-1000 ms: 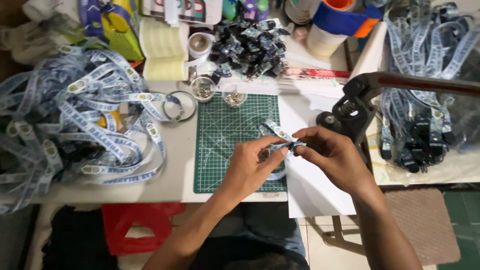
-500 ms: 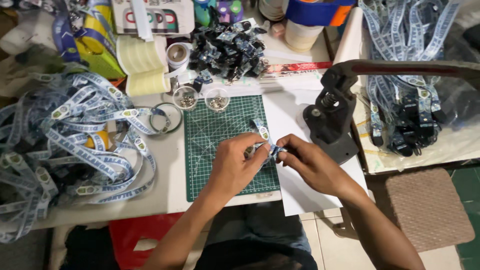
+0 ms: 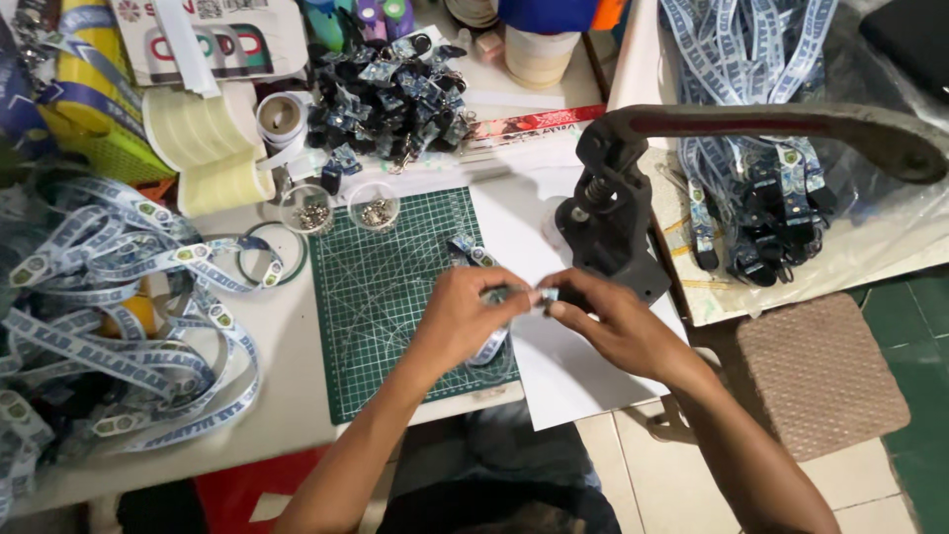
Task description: The person attaches metal crimp ends to printed lanyard straps. They pick up a strap end, fit a metal clasp piece onto it, place it under a hand press tool, and pull the press lever to crimp the end, then set the finished lanyard aside and repeat with the next strap.
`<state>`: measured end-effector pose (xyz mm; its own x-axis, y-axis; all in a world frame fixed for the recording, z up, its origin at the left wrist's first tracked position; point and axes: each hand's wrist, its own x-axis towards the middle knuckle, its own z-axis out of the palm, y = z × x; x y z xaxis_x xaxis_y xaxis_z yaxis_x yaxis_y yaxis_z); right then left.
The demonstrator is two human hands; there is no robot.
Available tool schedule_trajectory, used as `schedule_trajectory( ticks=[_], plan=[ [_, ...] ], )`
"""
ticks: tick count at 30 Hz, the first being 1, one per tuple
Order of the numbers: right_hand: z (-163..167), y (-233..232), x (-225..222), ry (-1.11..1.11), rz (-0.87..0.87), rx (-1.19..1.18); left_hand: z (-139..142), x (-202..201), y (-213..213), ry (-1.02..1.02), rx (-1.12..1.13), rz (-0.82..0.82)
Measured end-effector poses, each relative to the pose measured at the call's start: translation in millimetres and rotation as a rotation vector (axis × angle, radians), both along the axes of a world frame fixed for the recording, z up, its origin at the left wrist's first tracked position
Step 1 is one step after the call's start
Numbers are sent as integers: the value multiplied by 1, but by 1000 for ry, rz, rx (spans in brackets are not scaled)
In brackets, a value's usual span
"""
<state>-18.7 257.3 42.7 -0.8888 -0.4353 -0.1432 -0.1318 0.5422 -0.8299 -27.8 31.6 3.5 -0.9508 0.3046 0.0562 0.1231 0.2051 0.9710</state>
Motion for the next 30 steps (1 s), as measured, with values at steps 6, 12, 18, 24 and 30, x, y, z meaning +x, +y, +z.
schedule_trajectory(
  ticks=[6,12,18,24,30],
  plan=[
    [4,53,-10,432,-567,-248,-36,-60,9,-106,106,227],
    [-16,98,-117,222,-497,-225,-49,-113,50,-120,-25,345],
    [-57,86,-185,105,-9,-55,-59,-134,84,-172,-160,369],
    [-81,103,-206,19,104,88,-63,-133,85,-239,-225,357],
    [-89,113,-222,65,115,275,-65,-133,89,-251,-256,304]
  ],
)
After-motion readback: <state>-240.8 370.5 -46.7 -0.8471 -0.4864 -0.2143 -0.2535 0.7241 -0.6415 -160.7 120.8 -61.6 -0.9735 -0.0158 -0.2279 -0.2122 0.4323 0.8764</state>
